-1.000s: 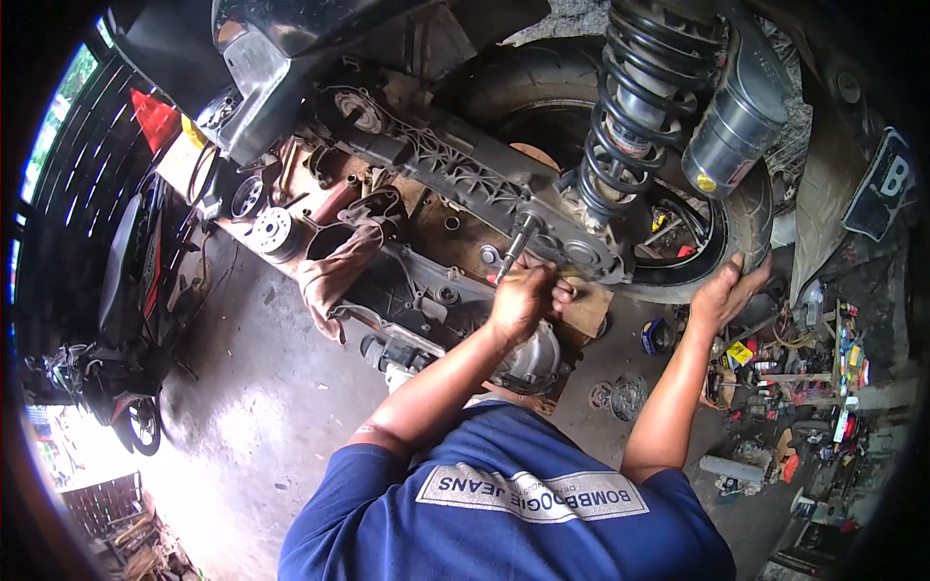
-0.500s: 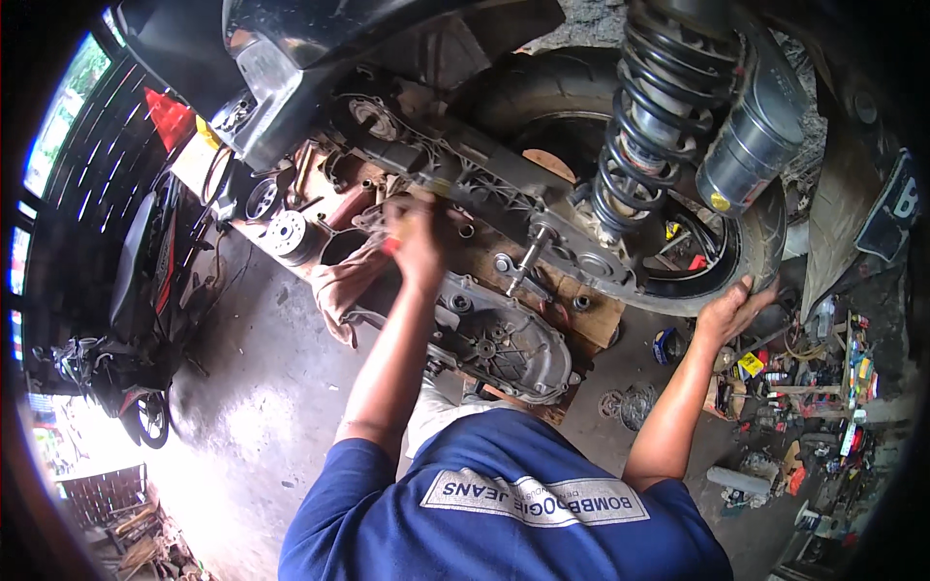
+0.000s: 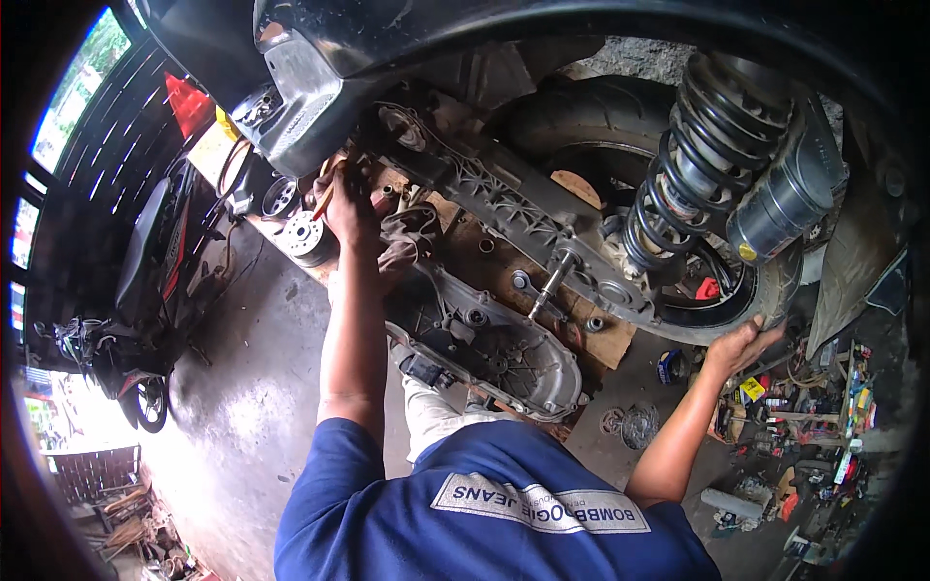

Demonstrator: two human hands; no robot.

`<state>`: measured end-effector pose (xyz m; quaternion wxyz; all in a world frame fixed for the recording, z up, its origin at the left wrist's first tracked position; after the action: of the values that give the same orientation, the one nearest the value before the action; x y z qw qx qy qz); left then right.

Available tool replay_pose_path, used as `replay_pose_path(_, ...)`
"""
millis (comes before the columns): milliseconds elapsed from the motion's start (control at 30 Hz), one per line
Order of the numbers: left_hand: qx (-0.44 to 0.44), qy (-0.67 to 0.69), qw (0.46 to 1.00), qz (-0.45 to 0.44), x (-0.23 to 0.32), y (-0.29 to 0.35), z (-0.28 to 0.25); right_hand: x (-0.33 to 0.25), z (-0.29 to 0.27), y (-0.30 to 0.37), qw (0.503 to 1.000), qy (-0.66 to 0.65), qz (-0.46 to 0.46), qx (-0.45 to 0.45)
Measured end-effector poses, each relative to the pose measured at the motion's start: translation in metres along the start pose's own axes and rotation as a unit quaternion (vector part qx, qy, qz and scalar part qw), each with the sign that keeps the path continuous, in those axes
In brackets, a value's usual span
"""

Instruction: The person works on the rear wheel and suspension assembly of a motorcycle in a workshop. They use a screwdriver to loosen and remove bolts from the rear shock absorber and swingarm area. The person also handles a metal gear and a rubber belt, placing them on the workbench and then manipulating them near the engine area.

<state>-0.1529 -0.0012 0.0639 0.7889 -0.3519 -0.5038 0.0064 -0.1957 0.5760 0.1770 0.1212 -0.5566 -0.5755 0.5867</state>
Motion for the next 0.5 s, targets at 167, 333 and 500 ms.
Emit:
replay_pose_path(167,-0.016,-0.073,0.997,0.003,0.000,-0.002,0.008,0.003,0.000,0.001,1.000,0.018,0.005,0.007)
replay_pose_path(333,0.052,0.153,0.983,-0.087,0.010,-0.020,0.007,0.005,-0.002,0.003,1.000,0.012,0.012,-0.006)
replay_pose_path(500,0.016,-0.039,0.996,-0.084,0.017,-0.023,0.006,0.007,-0.001,0.003,0.998,0.052,0.040,0.012)
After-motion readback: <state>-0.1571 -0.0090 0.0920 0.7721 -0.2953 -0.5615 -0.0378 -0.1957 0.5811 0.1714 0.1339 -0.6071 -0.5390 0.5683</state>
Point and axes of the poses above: each hand's wrist, its own y-axis away from the middle knuckle, its own z-axis out of the palm, x = y × z, the point moved 2 cm from there along -y, towards the middle knuckle, and after that the axes turned 1 degree about -z, right-handed, at the moved point
